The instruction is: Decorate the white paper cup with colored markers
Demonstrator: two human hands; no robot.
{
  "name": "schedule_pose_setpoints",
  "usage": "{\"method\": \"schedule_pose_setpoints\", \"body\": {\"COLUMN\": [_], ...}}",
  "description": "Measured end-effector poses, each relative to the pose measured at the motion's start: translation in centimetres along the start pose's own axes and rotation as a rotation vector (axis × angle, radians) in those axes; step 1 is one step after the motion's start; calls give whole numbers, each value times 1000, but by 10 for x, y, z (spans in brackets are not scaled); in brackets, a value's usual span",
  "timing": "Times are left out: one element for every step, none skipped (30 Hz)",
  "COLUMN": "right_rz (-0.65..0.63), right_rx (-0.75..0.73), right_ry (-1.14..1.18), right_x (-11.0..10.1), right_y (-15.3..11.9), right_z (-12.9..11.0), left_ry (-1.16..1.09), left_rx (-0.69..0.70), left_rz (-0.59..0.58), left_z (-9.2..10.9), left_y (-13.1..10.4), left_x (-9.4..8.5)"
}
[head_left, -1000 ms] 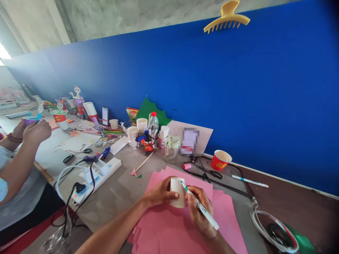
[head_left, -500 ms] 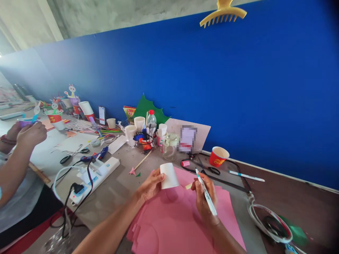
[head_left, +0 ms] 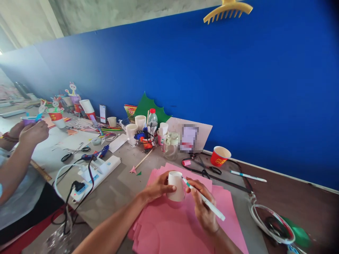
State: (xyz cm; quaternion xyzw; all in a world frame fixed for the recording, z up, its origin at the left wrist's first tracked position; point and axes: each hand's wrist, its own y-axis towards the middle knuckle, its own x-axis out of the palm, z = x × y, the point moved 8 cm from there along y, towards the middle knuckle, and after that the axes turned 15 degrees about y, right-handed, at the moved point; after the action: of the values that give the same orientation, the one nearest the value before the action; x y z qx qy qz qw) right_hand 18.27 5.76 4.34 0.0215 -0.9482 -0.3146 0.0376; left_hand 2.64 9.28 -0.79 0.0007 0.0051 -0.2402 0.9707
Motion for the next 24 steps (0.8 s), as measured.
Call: {"method": "schedule_pose_setpoints", "body": {"right_rz": [4, 3, -2, -8, -12, -14, -12, -10, -9, -9, -11, -14, -17, -20, -25, -29, -31, -32, -36, -38, -41, -44, -52, -61], "right_rx": [28, 50, 60, 56, 44, 31, 19, 11, 5, 1, -2, -3, -4, -5, -6, -6, -6, -3, 0, 4, 7, 9, 10, 10], "right_ry": [-2, -1, 0, -1, -2, 0, 3, 6, 9, 10, 9, 6, 3, 0, -2, -4, -7, -10, -13, -17, -18, -18, -15, -10], "right_x": [1, 2, 4, 5, 6, 7, 7, 8, 8, 8, 8, 8, 8, 8, 8, 9, 9, 9, 9, 9, 10, 10, 10, 10], "right_y": [-2, -4, -4, -4, -3, -1, 0, 2, 3, 3, 3, 3, 2, 2, 2, 1, 1, 1, 2, 2, 2, 2, 2, 2], "right_z": [2, 4, 4, 2, 0, -3, -5, -7, -8, -8, -8, -7, -7, -6, -6, -6, -6, -5, -5, -5, -4, -4, -4, -4], "left_ry": [4, 5, 4, 4, 4, 3, 2, 4, 6, 10, 16, 22, 26, 28, 31, 32, 32, 34, 37, 39, 40, 42, 43, 43], "left_rx": [6, 11, 16, 22, 25, 28, 31, 35, 37, 38, 39, 39, 39, 39, 40, 42, 46, 50, 54, 60, 65, 68, 70, 70], "left_rz": [-12, -22, -30, -35, -40, -44, -45, -45, -46, -48, -49, -50, -50, -50, -48, -48, -50, -53, -57, -60, -61, -61, -61, -63], "left_z": [0, 0, 1, 2, 3, 4, 5, 5, 5, 5, 5, 4, 4, 4, 3, 3, 4, 4, 5, 6, 8, 9, 10, 11], "left_y": [0, 0, 0, 0, 0, 0, 0, 0, 0, 0, 0, 0, 0, 0, 0, 0, 0, 0, 0, 0, 0, 0, 0, 0], "left_x": [1, 2, 3, 4, 5, 6, 6, 6, 6, 6, 6, 5, 5, 5, 5, 5, 5, 6, 6, 7, 7, 8, 8, 8]}}
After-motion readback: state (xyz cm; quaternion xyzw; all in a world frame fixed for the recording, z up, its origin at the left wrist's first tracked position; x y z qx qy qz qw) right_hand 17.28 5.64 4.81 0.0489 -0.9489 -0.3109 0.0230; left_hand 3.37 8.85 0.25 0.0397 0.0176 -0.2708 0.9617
